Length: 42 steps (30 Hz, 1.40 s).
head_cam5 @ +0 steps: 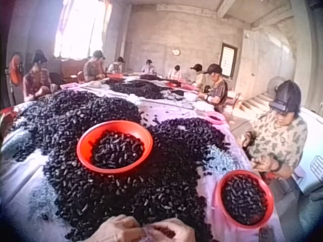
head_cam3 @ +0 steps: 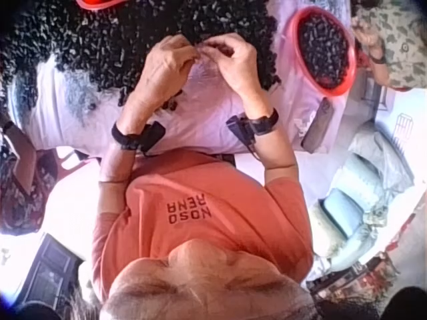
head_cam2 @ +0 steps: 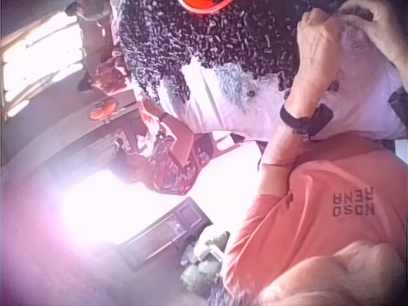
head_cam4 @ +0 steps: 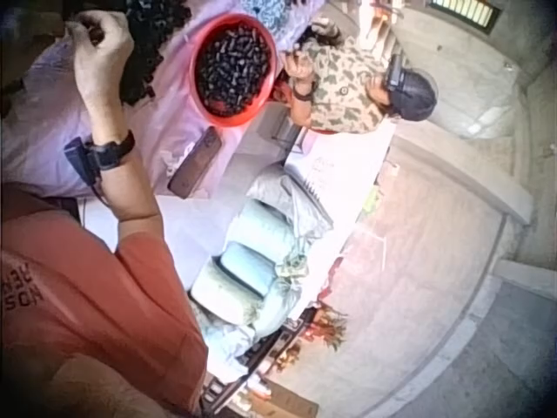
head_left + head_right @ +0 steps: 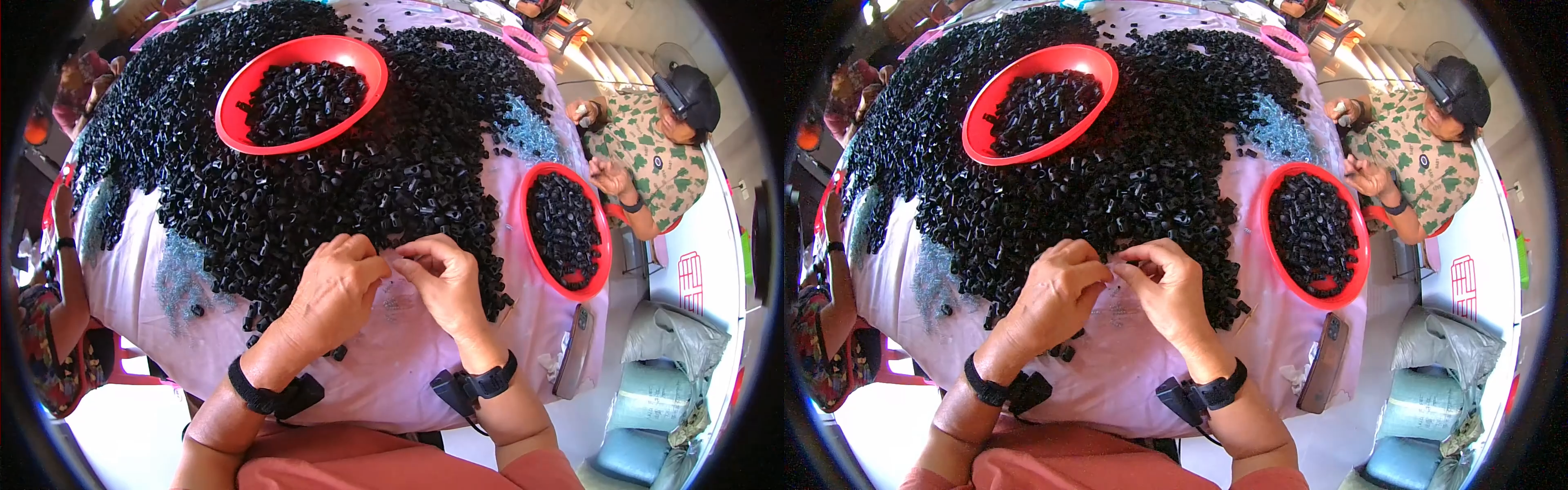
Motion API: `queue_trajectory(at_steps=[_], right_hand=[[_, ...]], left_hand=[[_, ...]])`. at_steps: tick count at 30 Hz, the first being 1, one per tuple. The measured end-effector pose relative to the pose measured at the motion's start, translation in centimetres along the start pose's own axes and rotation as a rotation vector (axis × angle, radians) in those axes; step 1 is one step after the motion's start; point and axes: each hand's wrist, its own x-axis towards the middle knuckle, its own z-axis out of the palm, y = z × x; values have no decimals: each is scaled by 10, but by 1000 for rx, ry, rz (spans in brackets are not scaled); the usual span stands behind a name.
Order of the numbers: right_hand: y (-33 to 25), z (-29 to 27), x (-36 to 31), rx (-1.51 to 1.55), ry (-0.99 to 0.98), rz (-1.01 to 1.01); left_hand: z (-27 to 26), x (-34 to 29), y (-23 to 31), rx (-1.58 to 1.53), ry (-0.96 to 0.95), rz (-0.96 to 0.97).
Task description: Sorting small black shoe components into piles on a table.
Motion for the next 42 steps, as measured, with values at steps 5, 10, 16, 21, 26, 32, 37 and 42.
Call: queue_trajectory(at_steps=[5,10,16,21,26,32,37,42], right_hand=[[-6,-2,0,318,-14,175],[-9,1,-1,455,14,268],[-5,-4,-2,423,-8,283],[-1,-3,-1,403,30,232],[-4,-4,0,481,39,251],[-10,-4,0,490,108,198],[-12,-4,0,509,95,193],[-7,-5,-1,514,91,219]], left_hand=[[4,-2,2,-14,-116,83],[5,-3,1,48,-168,86],[5,-4,1,55,-146,83],[4,-4,-1,55,-134,81],[5,-3,1,-38,-124,105],[14,-3,11,-37,-168,141],[27,-6,16,37,-152,34],[30,-6,18,67,-148,29]])
